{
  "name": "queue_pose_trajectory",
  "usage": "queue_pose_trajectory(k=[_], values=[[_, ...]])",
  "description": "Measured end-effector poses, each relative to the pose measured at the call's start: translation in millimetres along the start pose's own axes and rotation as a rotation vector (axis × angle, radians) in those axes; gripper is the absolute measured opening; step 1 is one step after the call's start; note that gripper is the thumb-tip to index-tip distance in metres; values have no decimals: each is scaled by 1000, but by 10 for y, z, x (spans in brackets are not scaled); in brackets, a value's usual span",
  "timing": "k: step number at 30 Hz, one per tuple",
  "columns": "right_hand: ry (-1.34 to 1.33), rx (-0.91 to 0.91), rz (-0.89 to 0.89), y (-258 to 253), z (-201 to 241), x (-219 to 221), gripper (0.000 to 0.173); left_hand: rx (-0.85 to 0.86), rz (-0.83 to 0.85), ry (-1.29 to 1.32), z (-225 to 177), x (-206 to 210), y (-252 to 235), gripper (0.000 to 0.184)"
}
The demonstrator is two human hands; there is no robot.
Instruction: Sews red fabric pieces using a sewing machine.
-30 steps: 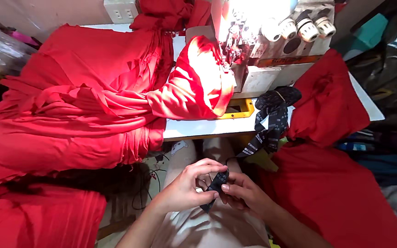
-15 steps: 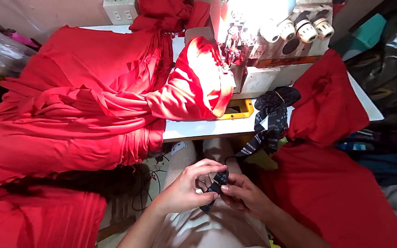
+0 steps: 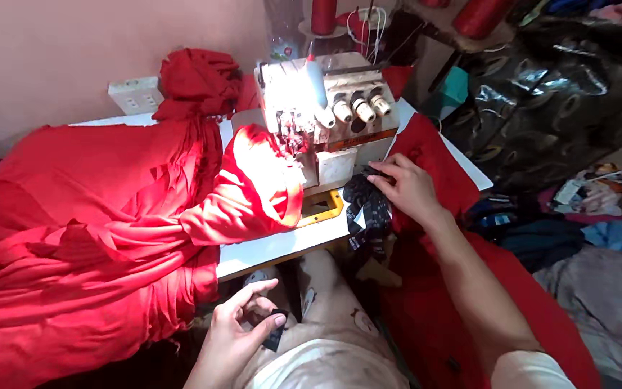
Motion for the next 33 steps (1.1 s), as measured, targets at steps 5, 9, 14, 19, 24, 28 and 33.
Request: queue_pose_trajectory(k=[5, 9, 14, 19, 24, 28, 33], values=[[-90, -32, 158, -229, -185, 194, 29, 68, -38, 14, -129, 43, -132, 40], [-127, -95, 138, -229, -240, 283, 28, -7, -48, 93, -157, 99, -188, 36], [-58, -96, 10, -157, -229, 272, 34, 105, -104, 96, -207, 109, -370, 38], [-458, -229, -157, 391, 628, 20, 31, 194, -83, 105, -284, 119, -543, 45], [-698, -349, 211, 856, 1379, 306, 28, 233, -47, 111, -383, 145, -583, 46], [-903, -298, 335, 863, 1445, 388, 17, 249, -68, 119, -362, 131, -527, 43], [-1037, -155, 265, 971, 1452, 422, 13, 192, -299, 438, -225, 208, -379, 50]])
Point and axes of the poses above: each hand's wrist, its own y-axis away from the middle knuckle, its own x-axis out of the palm, z = x × y, the point moved 6 cm from there along -y, towards the middle knuckle, and after that the axes turned 9 degrees about x, right-handed, at the moved point
